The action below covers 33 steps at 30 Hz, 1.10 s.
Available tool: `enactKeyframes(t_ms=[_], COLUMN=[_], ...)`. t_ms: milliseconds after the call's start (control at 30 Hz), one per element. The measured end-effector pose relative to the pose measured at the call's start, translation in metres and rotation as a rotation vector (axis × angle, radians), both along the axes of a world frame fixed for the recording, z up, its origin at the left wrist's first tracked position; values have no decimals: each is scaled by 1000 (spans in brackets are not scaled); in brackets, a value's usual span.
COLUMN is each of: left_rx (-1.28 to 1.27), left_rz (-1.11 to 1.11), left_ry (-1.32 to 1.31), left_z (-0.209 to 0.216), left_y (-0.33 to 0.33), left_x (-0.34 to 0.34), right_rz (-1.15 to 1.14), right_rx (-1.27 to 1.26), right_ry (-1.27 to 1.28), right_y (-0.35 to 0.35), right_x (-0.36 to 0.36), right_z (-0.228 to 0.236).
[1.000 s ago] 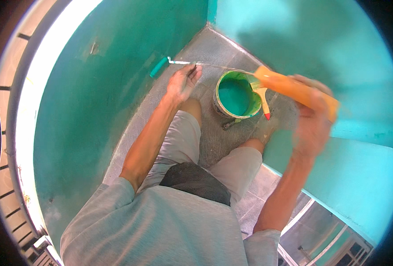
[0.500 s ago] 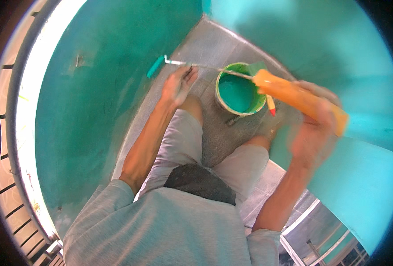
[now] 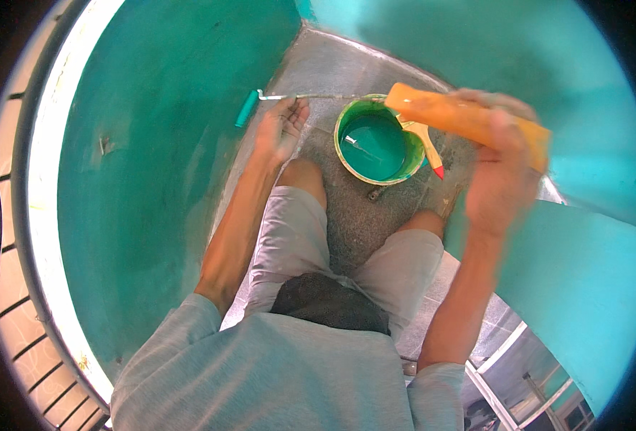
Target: The person paints the walls of a spiral staircase with green paint using a roller and a brush. They alternate between the roller for larger areas and the brush for edges and corners.
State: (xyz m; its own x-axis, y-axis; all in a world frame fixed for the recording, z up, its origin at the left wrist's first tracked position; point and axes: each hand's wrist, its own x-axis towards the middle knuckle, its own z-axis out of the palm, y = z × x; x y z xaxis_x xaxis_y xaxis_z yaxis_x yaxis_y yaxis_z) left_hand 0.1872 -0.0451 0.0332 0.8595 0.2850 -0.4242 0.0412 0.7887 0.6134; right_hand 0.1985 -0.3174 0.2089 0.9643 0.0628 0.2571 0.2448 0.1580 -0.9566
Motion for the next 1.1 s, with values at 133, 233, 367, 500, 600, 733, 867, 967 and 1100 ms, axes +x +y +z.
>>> enactKeyframes(t_ms=[133, 233, 367, 500, 600, 733, 867, 967, 1100], left_rx=[82, 68, 4, -29, -63, -59, -28, -9, 57], left_rz=[-6, -26, -108, -123, -104, -73, -36, -69, -163], left_ry=[-133, -193, -94, -23, -46, -41, -44, -150, -201], left_z=[84, 86, 40, 9, -2, -12, -13, 23, 53], left_y=[-21, -35, -44, -36, -28, -21, -17, -28, -44], left_x=[-11, -6, 20, 51, 71, 83, 72, 50, 43], right_rz=[-20, -95, -61, -74, 0, 80, 143, 159, 50], right_rx=[79, 66, -73, -79, -78, -36, -40, -27, 145], right_ry=[-122, -126, -53, -15, -76, -173, -235, -190, -131], right_y=[-47, -69, -62, -32, -26, -14, -16, -46, -89], right_x=[-1, 4, 15, 31, 39, 41, 25, 2, -11], right_z=[56, 57, 26, 3, -8, -28, -40, -11, 1])
